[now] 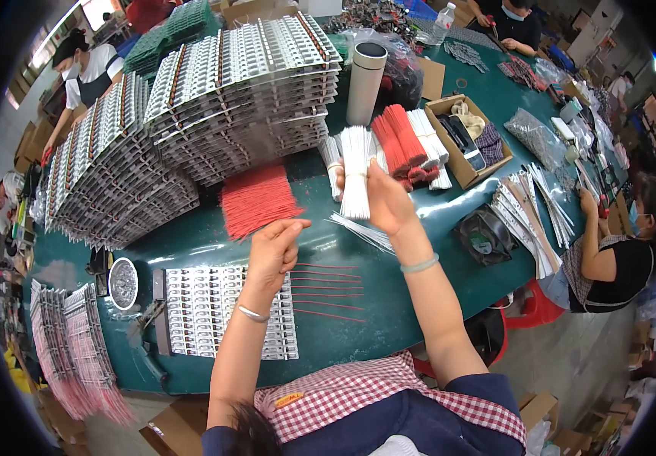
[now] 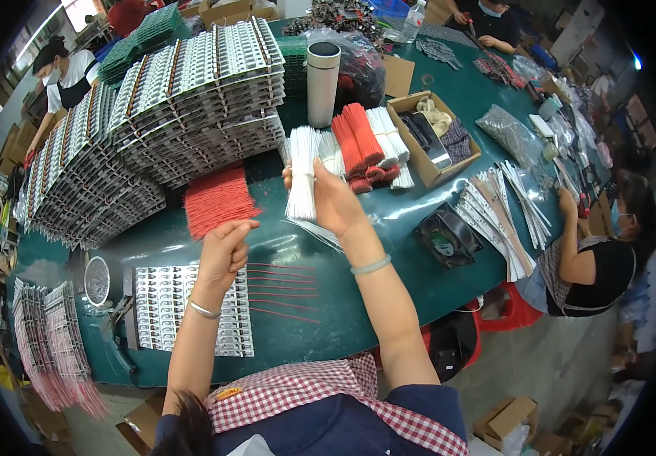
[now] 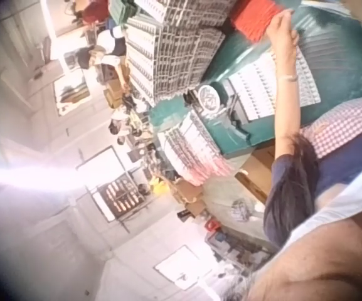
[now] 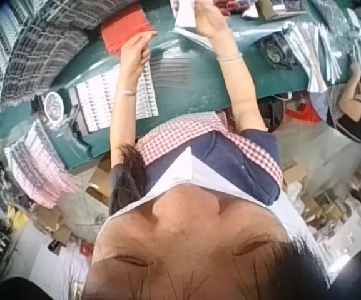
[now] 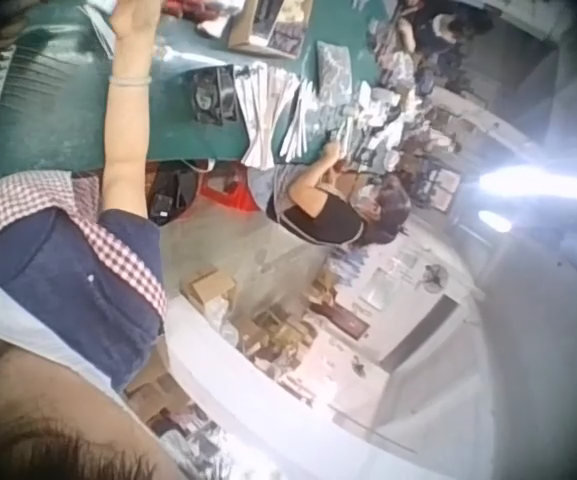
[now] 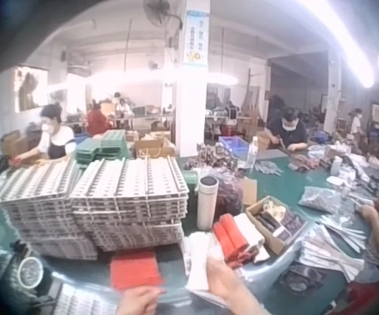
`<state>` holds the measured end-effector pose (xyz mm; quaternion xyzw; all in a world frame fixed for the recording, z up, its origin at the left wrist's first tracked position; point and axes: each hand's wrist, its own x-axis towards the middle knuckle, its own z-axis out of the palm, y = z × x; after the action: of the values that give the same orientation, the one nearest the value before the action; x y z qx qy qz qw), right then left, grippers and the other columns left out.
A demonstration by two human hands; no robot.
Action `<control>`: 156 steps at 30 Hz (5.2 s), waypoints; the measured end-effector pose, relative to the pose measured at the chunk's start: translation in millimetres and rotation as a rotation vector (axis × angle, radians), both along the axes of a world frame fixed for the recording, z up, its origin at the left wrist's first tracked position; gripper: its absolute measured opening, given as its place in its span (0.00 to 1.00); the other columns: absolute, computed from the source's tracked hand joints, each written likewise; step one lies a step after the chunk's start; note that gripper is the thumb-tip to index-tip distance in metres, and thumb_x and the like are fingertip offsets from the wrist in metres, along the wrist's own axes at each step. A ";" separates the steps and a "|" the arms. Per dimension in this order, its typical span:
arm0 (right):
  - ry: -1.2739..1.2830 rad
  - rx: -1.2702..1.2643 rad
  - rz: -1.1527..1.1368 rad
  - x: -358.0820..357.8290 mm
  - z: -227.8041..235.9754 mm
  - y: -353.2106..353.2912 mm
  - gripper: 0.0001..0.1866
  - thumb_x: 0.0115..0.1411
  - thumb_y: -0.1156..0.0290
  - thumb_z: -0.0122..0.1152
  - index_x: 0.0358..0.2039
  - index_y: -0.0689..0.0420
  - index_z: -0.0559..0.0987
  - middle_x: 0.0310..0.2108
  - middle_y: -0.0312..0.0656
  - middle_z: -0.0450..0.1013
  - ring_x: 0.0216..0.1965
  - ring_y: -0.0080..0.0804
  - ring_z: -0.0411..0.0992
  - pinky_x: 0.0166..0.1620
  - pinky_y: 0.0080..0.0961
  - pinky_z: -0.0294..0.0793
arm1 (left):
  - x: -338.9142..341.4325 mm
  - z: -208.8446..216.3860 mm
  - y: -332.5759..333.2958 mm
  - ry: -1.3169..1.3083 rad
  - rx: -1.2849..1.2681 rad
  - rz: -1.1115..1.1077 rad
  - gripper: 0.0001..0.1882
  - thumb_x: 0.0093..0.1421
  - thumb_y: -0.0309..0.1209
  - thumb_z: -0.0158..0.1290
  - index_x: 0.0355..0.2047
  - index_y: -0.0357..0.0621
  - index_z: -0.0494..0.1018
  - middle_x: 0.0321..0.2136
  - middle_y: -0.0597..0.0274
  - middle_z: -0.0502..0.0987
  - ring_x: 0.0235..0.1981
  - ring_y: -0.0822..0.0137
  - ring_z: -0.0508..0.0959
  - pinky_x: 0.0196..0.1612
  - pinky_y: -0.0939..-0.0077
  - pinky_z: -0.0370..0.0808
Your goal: The person attaches electrical wires to LED strips using a soldering gun.
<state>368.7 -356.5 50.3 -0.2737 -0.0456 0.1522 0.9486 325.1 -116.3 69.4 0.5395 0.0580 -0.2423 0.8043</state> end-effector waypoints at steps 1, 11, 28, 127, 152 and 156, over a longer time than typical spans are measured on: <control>-0.001 0.107 0.106 -6.8 -0.3 4.7 0.23 0.69 0.61 0.48 0.56 0.66 0.67 0.46 0.45 0.72 0.47 0.37 0.73 0.49 0.34 0.76 | -0.4 5.8 -9.1 0.001 -0.002 -0.004 0.12 0.64 0.28 0.52 0.43 0.31 0.74 0.15 0.75 0.63 0.13 0.83 0.57 0.14 0.88 0.52; 0.052 -0.186 0.085 -54.4 5.5 39.6 0.26 0.62 0.67 0.61 0.57 0.64 0.66 0.38 0.38 0.72 0.31 0.21 0.70 0.32 0.20 0.73 | -22.8 12.4 -42.4 -0.782 0.600 0.116 0.10 0.60 0.25 0.57 0.43 0.39 0.78 0.17 0.66 0.77 0.18 0.77 0.78 0.21 0.81 0.70; 0.032 -0.676 0.414 -126.4 15.9 45.6 0.22 0.56 0.74 0.66 0.49 0.61 0.69 0.31 0.37 0.71 0.24 0.19 0.67 0.25 0.19 0.69 | -11.5 -19.1 8.7 -0.580 0.525 0.674 0.02 0.56 0.21 0.54 0.28 0.41 0.75 0.15 0.74 0.66 0.15 0.82 0.60 0.16 0.83 0.52; -0.650 -2.588 -0.541 106.1 -66.7 35.6 0.23 0.47 0.65 0.68 0.36 0.72 0.75 0.36 0.61 0.72 0.37 0.58 0.74 0.41 0.45 0.76 | -26.8 -54.8 50.9 0.306 -0.628 0.045 0.12 0.66 0.27 0.47 0.43 0.28 0.72 0.24 0.67 0.71 0.22 0.77 0.67 0.20 0.86 0.61; 0.001 -0.169 0.137 -65.1 29.1 65.3 0.26 0.70 0.57 0.48 0.59 0.63 0.63 0.43 0.43 0.71 0.23 0.17 0.64 0.23 0.16 0.66 | -50.5 28.1 -14.6 -0.534 0.142 0.101 0.11 0.63 0.23 0.53 0.44 0.32 0.76 0.29 0.55 0.83 0.34 0.71 0.83 0.33 0.82 0.79; -0.057 -0.430 0.073 -82.1 34.1 67.6 0.29 0.65 0.56 0.57 0.59 0.62 0.63 0.40 0.38 0.71 0.24 0.16 0.64 0.22 0.14 0.64 | -63.3 37.8 -23.7 -0.739 0.538 0.163 0.09 0.62 0.22 0.54 0.41 0.33 0.76 0.26 0.55 0.82 0.28 0.69 0.84 0.26 0.78 0.78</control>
<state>286.6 -288.9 84.4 -0.4720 -0.0486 0.1851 0.8606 261.8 -140.1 107.3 0.7729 -0.1292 0.0539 0.6189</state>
